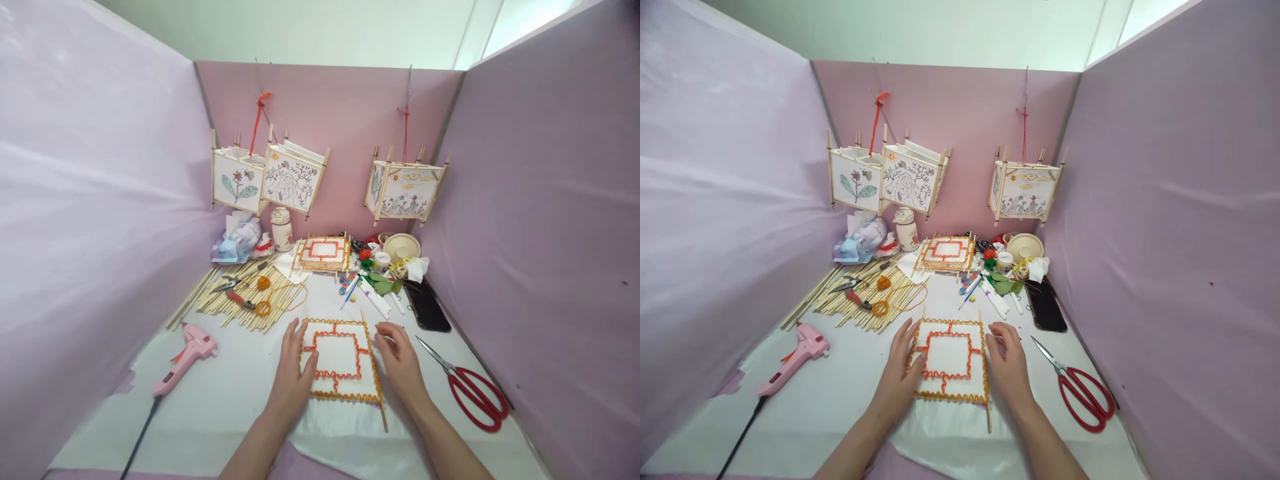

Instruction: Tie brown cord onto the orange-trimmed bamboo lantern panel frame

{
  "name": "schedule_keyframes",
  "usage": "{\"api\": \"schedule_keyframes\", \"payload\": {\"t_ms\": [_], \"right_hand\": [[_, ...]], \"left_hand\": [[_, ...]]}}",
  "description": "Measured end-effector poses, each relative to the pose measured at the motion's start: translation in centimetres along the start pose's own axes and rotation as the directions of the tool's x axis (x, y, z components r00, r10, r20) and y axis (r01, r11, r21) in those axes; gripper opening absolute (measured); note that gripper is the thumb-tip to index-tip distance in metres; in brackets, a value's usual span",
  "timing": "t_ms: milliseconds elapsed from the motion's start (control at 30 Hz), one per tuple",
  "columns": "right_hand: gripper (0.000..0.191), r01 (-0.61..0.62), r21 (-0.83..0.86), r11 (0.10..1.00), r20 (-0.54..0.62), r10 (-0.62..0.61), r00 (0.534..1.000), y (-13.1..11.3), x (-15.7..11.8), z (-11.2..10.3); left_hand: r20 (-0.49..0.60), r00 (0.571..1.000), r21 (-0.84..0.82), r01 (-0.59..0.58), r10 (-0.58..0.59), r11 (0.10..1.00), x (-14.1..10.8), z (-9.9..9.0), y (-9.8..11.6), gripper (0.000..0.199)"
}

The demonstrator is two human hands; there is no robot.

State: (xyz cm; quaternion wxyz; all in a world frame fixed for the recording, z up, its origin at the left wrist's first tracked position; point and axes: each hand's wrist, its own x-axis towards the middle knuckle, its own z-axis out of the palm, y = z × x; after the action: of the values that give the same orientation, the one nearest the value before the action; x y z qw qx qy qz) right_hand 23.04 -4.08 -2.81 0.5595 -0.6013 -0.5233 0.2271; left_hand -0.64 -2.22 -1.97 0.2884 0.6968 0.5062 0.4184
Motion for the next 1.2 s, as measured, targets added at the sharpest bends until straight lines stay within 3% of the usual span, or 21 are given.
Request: {"api": "schedule_keyframes", "payload": {"t_ms": [133,267,333,467,600,800,1000,1200], "right_hand": [[0.029,-0.075,0.019,0.997,-0.018,0.075,0.997,-0.3,1.4,-0.3],[0.032,-0.078,-0.001,0.997,0.073,0.078,0.994,-2.5,7.6,0.5],[0.031,-0.042,-0.05,0.998,0.119,0.047,0.992,-3.6,12.2,2.0],[0.034,-0.244,-0.18,0.953,0.099,0.265,0.959,-4.1,21.1,6.6],[0.04,-0.364,-0.218,0.905,0.042,0.382,0.923,-3.0,25.9,10.3],[0.027,-0.408,-0.122,0.905,0.046,0.416,0.908,-2.8,27.7,13.8],[0.029,-0.246,0.051,0.968,0.114,0.239,0.964,-4.8,26.8,17.6],[0.033,-0.157,0.042,0.987,0.111,0.152,0.982,-5.8,25.9,19.5]], "left_hand": [[0.004,0.999,-0.042,0.044,-0.044,0.998,0.1,0.0,-0.2,0.048],[-0.025,0.998,-0.024,0.056,-0.057,0.998,0.3,0.1,-0.4,0.045],[-0.031,0.998,-0.001,0.057,-0.057,0.998,0.3,0.1,-0.5,0.044],[-0.018,0.998,0.027,0.056,-0.056,0.998,0.4,0.0,-0.6,0.043],[-0.007,0.999,0.046,0.051,-0.051,0.998,0.3,0.1,-0.9,0.043],[0.006,0.999,0.041,0.052,-0.052,0.998,0.2,0.1,-1.2,0.042],[0.009,0.997,0.036,0.079,-0.08,0.996,0.3,0.1,-1.2,0.039],[0.023,0.994,0.021,0.107,-0.108,0.994,0.4,0.1,-1.5,0.034]]}}
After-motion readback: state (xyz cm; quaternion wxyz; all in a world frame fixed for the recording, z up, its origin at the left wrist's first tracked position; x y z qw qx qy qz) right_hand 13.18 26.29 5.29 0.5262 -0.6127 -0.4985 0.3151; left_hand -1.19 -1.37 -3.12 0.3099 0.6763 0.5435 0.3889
